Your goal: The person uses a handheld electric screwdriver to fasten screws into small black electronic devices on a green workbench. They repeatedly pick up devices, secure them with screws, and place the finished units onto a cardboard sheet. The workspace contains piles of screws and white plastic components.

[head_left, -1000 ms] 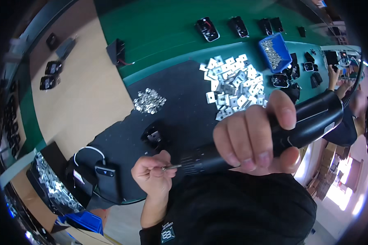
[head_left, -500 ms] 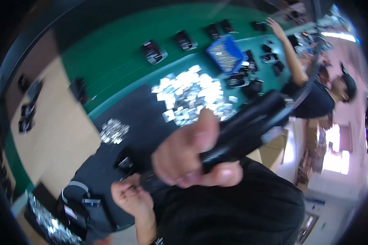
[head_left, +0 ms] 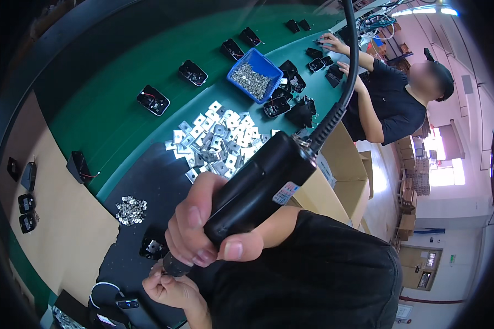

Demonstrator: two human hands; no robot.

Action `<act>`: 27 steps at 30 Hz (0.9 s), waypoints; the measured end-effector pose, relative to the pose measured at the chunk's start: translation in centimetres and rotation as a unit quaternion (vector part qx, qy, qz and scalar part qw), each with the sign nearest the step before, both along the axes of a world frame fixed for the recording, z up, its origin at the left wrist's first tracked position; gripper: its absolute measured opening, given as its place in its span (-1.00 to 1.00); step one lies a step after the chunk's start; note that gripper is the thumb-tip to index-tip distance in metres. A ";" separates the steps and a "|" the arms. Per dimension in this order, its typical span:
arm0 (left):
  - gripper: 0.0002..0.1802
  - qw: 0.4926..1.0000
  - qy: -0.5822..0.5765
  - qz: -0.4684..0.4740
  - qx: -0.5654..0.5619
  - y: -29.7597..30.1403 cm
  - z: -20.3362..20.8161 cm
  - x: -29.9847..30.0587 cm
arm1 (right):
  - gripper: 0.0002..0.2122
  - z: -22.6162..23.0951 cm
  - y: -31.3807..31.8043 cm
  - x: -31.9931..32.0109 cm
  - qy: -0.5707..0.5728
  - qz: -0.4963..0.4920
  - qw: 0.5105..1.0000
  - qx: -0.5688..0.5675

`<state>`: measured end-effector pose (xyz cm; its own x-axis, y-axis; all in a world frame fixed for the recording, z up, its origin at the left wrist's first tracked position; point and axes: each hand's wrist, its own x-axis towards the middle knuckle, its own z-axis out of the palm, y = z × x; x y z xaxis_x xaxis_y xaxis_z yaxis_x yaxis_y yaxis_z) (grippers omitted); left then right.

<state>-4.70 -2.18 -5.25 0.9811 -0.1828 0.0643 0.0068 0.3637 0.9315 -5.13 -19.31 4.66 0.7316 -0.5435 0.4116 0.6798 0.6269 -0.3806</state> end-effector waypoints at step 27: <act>-0.04 0.796 -0.301 -0.161 0.499 2.4 1.1 6.1 | -0.68 -2.7 0.8 1.9 0.118 0.028 0.965 -0.232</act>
<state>1.35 0.26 -4.11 0.7194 -0.6736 0.1694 -0.6069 -0.4909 0.6250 -3.23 -18.55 1.98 0.8579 -0.2972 0.4191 0.5095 0.3860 -0.7691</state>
